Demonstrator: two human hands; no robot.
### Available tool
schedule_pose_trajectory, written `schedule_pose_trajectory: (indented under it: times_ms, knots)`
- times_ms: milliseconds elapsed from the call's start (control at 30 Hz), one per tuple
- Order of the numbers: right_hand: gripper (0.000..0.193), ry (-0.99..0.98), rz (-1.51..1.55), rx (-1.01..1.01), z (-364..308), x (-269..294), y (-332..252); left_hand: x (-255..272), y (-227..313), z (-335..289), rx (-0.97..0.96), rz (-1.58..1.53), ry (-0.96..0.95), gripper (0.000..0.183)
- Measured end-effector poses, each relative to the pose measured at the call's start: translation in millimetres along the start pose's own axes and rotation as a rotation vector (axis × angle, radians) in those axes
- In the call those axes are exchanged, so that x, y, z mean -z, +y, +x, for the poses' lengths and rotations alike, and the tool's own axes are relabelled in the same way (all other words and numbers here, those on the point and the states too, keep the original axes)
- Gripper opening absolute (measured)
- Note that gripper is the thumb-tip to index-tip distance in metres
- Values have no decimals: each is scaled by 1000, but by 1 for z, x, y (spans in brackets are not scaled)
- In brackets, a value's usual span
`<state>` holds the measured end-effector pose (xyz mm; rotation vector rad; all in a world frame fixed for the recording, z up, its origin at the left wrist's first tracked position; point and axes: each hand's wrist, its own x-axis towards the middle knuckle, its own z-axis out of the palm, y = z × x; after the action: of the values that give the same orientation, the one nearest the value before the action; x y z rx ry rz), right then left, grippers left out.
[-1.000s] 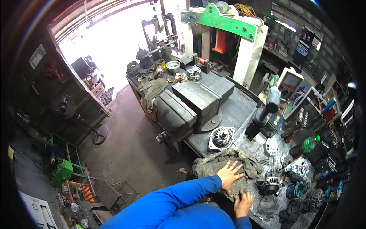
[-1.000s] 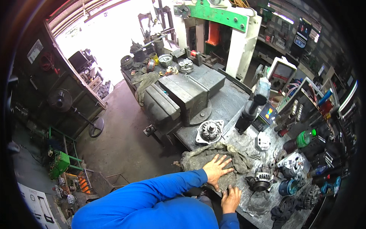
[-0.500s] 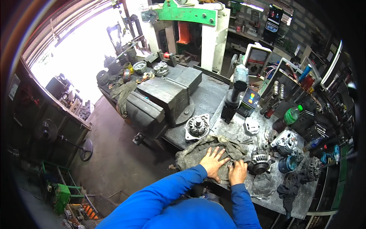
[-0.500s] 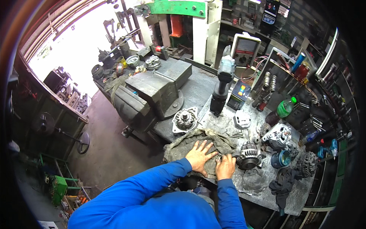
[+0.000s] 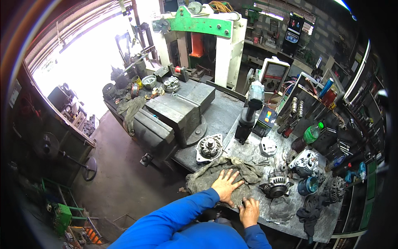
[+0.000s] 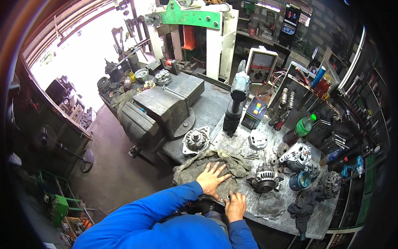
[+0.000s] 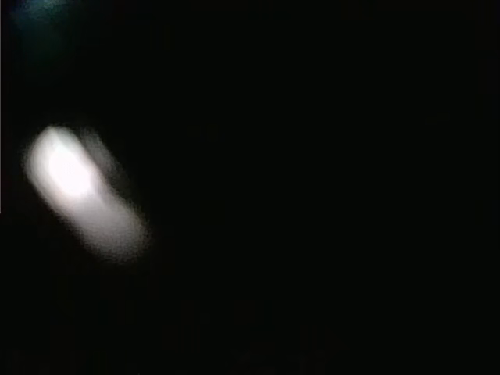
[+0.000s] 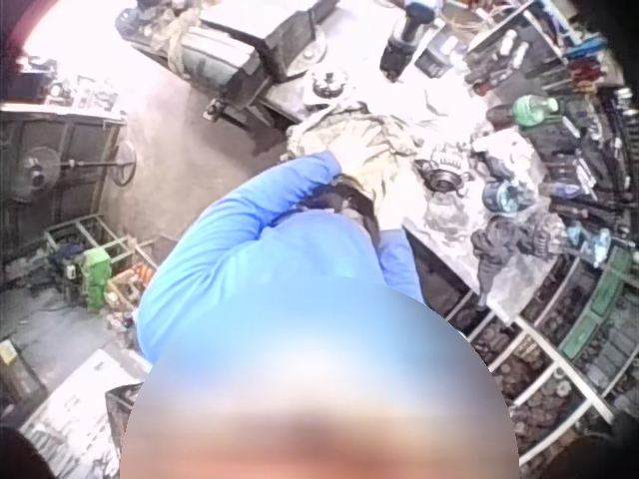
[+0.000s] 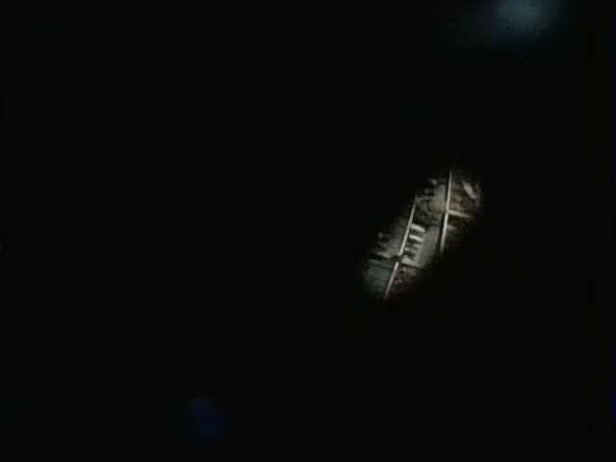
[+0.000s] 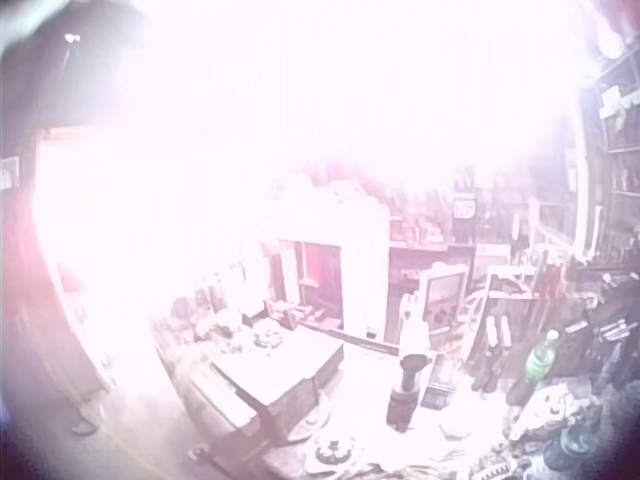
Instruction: The person sits at a workbench and handles alternator components, including a rotor and a bearing. They open a small box, remove a bearing, rotate it in their hands, and wipe it with a rag. They then retrieve a container of bearings from a shelf and place it on the bench.
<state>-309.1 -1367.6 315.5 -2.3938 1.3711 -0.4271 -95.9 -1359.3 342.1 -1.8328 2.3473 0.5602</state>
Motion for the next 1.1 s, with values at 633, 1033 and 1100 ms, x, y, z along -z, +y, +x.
schedule_pose_trajectory:
  times_ms: [633,1033,1100]
  knots:
    - [37,-40,-55,-49,4,-7,2,0,0,0,1,5,-31,139]
    - [41,-127,9,-148,1,-7,5,-1,-2,0,1,-17,-1,138]
    - [38,60,-57,-21,5,-8,5,0,-2,-1,-5,4,-5,138]
